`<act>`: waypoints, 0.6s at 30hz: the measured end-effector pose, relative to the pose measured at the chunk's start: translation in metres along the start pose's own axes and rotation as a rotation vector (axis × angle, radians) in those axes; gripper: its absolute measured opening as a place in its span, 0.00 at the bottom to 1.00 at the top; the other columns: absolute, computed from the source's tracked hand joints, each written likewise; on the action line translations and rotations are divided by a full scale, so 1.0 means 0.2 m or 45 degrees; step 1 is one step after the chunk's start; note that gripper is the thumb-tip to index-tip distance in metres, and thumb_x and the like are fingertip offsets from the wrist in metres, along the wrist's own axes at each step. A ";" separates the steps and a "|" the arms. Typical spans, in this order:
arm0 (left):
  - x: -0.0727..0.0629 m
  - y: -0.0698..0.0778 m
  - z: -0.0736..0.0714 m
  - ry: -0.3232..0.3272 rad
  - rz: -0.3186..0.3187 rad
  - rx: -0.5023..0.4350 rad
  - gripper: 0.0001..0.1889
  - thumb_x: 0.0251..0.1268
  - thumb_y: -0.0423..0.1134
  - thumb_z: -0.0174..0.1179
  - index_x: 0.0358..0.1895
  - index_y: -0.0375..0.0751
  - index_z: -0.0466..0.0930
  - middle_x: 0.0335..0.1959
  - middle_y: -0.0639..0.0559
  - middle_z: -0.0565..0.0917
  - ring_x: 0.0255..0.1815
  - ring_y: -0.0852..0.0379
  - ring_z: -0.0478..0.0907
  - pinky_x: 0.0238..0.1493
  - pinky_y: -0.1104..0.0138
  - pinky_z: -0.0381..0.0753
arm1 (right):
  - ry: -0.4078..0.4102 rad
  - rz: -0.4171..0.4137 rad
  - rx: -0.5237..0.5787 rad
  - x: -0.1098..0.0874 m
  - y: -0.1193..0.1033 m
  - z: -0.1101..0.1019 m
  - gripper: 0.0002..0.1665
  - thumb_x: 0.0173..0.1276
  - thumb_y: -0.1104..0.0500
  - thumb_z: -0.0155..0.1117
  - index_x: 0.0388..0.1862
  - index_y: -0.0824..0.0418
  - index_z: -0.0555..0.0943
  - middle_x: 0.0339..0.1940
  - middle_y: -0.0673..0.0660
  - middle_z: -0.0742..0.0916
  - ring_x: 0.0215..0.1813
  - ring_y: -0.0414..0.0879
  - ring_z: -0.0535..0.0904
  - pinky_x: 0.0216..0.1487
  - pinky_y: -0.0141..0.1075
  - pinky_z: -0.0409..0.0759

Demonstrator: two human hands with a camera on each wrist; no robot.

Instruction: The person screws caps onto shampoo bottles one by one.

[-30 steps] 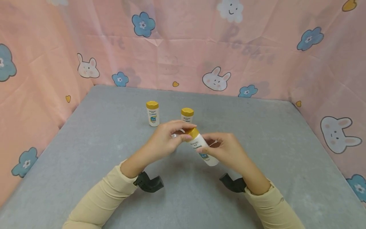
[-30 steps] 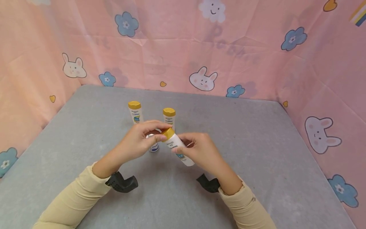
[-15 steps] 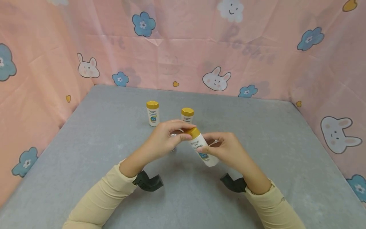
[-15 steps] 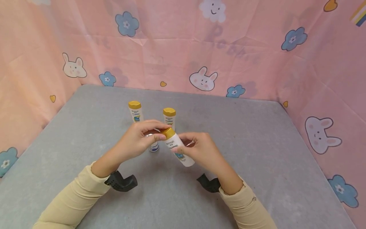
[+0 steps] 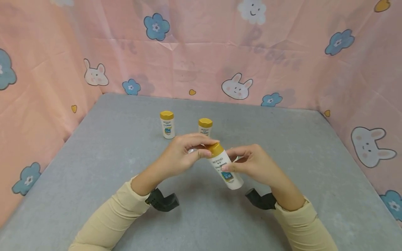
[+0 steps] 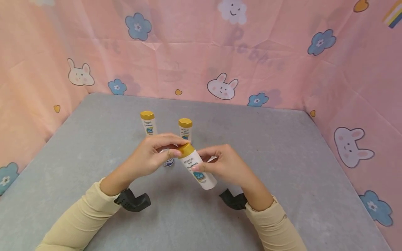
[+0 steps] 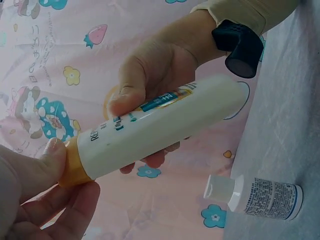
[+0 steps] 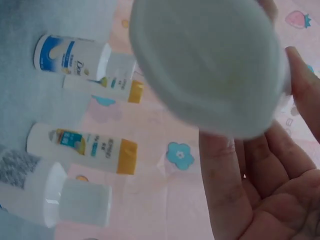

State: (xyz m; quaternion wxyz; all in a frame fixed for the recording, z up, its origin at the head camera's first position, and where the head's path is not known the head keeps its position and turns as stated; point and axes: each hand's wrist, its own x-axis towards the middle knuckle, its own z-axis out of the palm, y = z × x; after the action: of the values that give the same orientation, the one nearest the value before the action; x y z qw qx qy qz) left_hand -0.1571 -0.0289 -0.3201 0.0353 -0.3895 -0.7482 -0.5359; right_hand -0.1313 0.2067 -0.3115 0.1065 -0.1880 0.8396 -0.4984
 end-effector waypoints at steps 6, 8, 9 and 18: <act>0.06 0.01 0.02 0.013 -0.169 -0.157 0.17 0.66 0.33 0.64 0.58 0.40 0.83 0.55 0.48 0.86 0.51 0.58 0.82 0.51 0.66 0.86 | 0.126 0.063 -0.044 -0.02 -0.02 -0.05 0.21 0.62 0.59 0.74 0.53 0.65 0.86 0.42 0.63 0.89 0.37 0.46 0.89 0.40 0.38 0.87; 0.10 0.01 0.03 0.033 -0.239 -0.216 0.17 0.67 0.36 0.65 0.58 0.43 0.83 0.55 0.51 0.86 0.52 0.59 0.82 0.52 0.66 0.85 | 0.195 0.060 -0.054 -0.02 -0.02 -0.07 0.21 0.62 0.59 0.74 0.54 0.65 0.85 0.46 0.65 0.89 0.38 0.44 0.89 0.40 0.38 0.87; 0.12 0.00 0.04 0.043 -0.264 -0.255 0.17 0.66 0.36 0.66 0.58 0.43 0.83 0.55 0.51 0.86 0.52 0.59 0.82 0.52 0.66 0.85 | 0.230 0.057 -0.056 -0.02 -0.02 -0.08 0.22 0.63 0.59 0.73 0.55 0.65 0.85 0.47 0.65 0.89 0.39 0.43 0.89 0.41 0.37 0.87; 0.32 -0.09 0.17 0.021 -0.409 -0.357 0.18 0.64 0.38 0.68 0.56 0.44 0.80 0.52 0.49 0.85 0.54 0.58 0.83 0.56 0.67 0.83 | 0.548 -0.001 -0.098 0.01 0.05 -0.17 0.22 0.66 0.55 0.71 0.57 0.63 0.84 0.41 0.33 0.85 0.46 0.29 0.82 0.44 0.24 0.83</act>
State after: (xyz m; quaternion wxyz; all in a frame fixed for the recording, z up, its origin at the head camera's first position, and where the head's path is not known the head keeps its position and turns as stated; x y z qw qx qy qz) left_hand -0.2003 0.0327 -0.3171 -0.0992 -0.2619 -0.7186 -0.6365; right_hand -0.1474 0.2364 -0.3040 -0.0825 -0.0817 0.8614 -0.4945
